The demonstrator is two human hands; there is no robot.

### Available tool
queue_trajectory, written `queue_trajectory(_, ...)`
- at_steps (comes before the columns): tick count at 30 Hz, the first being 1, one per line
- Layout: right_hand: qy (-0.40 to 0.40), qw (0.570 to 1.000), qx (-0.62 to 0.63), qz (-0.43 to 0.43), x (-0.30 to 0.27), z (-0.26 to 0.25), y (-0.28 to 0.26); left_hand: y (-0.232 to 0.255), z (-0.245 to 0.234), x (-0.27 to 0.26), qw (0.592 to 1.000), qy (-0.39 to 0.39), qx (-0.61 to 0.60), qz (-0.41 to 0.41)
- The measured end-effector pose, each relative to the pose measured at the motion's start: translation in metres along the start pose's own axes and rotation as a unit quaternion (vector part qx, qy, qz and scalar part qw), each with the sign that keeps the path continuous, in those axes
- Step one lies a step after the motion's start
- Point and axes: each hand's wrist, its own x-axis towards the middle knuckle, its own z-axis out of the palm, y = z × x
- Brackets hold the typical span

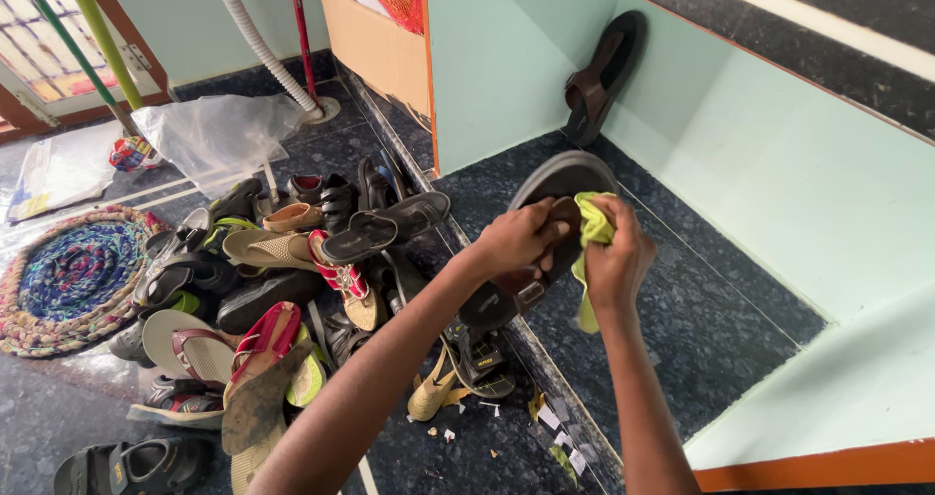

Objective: The person wipes a brown sandal with a yellow cloth, cleaning the upper strap, the sole, and the interior. After finishing the first sandal, they place it on the floor and pick up a second black sandal to begin wiping it in the same manner.

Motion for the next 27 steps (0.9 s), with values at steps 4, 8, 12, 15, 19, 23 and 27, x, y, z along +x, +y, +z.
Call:
queue_trajectory(4, -0.062, 0.997, 0.026, -0.024, 0.024, -0.017, -0.026, 0.023, -0.021, -0.010, 0.987, -0.115, -0.016, -0.110)
queue_trajectory(8, -0.175, 0.981, 0.081, 0.010, 0.024, -0.012, -0.046, 0.029, -0.029, -0.018, 0.978, -0.145, 0.006, -0.151)
queue_trajectory(12, -0.203, 0.970, 0.107, -0.080, 0.013, -0.010, -0.052, 0.018, -0.024, -0.031, 0.990, -0.096, 0.067, -0.084)
queue_trajectory(15, -0.150, 0.982, 0.045, -0.103, 0.007, -0.008, -0.041, 0.022, -0.019, -0.029, 0.994, -0.045, 0.017, -0.102)
queue_trajectory(19, -0.036, 0.990, 0.003, -0.134, -0.010, 0.003, -0.021, 0.033, -0.004, -0.012, 0.988, 0.060, -0.052, -0.129)
queue_trajectory(23, -0.086, 0.995, 0.025, 0.034, -0.038, 0.011, 0.003, 0.028, 0.004, 0.000, 0.967, 0.116, -0.105, -0.201)
queue_trajectory(27, -0.159, 0.987, -0.002, 0.010, -0.066, 0.013, 0.009, 0.023, 0.001, 0.001, 0.964, 0.101, -0.127, -0.213)
